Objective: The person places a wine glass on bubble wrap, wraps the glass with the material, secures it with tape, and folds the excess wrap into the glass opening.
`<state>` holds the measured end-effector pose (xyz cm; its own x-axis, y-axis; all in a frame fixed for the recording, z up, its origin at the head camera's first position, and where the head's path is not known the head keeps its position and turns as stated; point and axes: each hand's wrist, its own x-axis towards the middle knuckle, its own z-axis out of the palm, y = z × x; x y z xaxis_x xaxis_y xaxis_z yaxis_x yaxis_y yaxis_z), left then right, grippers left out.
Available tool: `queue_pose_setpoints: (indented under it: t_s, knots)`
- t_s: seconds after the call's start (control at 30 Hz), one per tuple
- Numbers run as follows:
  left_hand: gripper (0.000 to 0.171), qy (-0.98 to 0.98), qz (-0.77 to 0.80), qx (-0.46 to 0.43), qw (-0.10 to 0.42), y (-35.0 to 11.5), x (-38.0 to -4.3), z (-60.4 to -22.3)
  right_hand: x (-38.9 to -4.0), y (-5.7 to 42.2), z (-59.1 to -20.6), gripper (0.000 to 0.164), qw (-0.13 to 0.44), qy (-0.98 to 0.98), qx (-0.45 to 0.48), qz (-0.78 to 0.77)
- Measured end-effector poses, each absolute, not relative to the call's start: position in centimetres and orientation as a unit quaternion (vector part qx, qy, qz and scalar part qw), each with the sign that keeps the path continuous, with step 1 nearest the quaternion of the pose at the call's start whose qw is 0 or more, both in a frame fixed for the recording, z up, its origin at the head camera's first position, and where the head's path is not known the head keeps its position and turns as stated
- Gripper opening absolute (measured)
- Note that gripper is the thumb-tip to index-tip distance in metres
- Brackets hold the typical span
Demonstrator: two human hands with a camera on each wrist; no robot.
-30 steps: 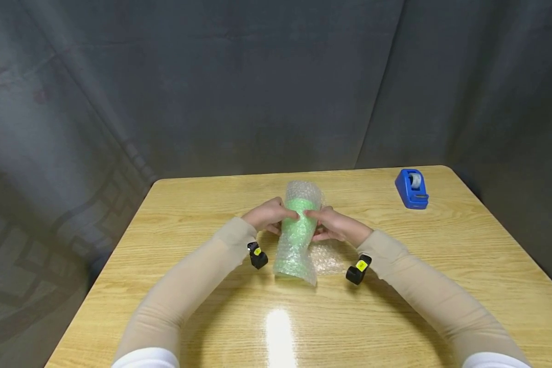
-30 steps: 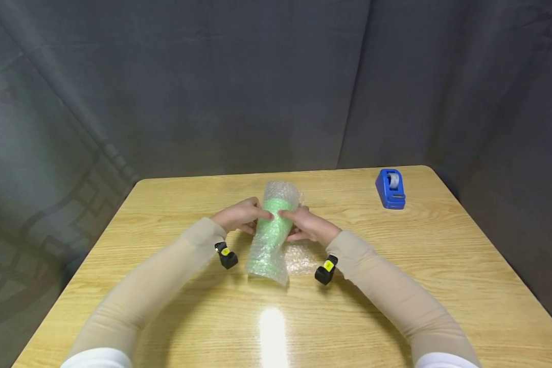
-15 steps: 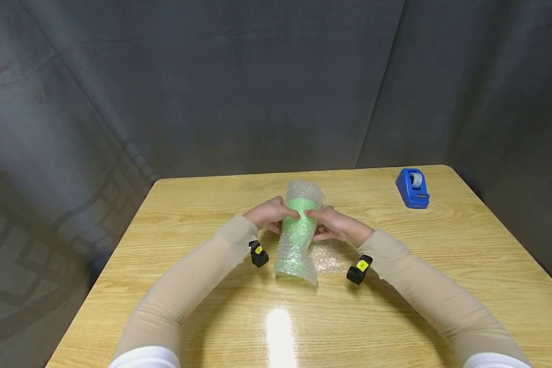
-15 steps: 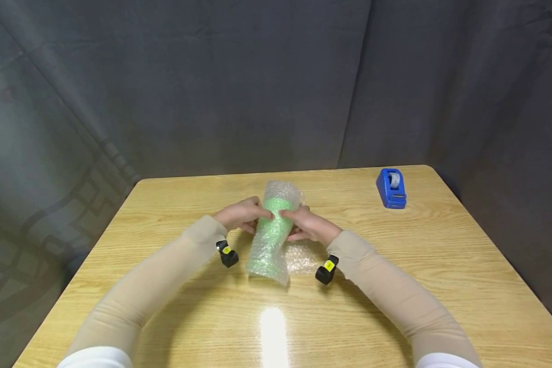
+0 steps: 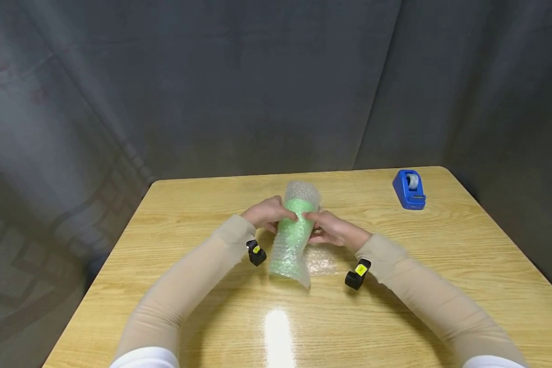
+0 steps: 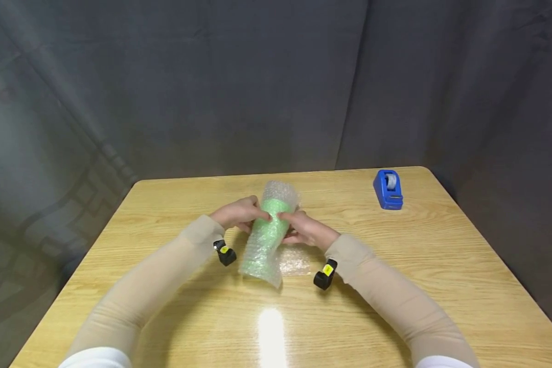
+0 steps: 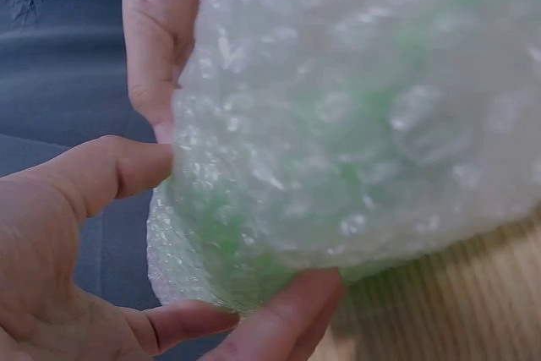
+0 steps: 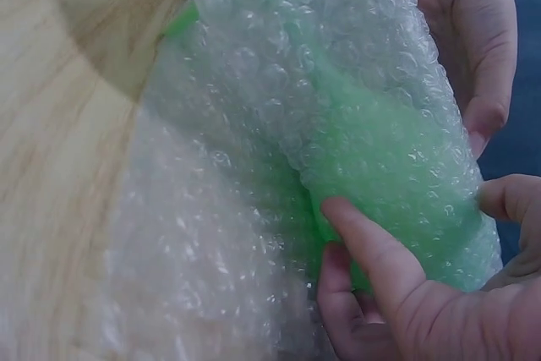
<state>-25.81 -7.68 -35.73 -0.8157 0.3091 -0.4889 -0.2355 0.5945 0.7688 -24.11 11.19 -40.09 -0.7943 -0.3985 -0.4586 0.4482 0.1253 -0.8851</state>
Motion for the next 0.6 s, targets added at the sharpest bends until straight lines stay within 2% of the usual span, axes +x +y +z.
queue_pose_setpoints:
  t_s: [0.2, 0.33, 0.6]
  knots:
    - [0.062, 0.851, 0.431, 0.024, 0.298, -7.96, -25.94, -35.66, -24.29, 10.92, -40.45, 0.040, 0.320, 0.676, 0.017, -0.664]
    - [0.073, 0.851, 0.437, 0.020, 0.291, -7.83, -25.90, -35.86, -24.37, 11.07, -40.28, 0.038, 0.327, 0.680, 0.015, -0.656]
    - [0.084, 0.857, 0.434, 0.023, 0.275, -7.68, -25.58, -35.95, -25.04, 11.65, -39.76, 0.023, 0.326, 0.735, 0.002, -0.594]
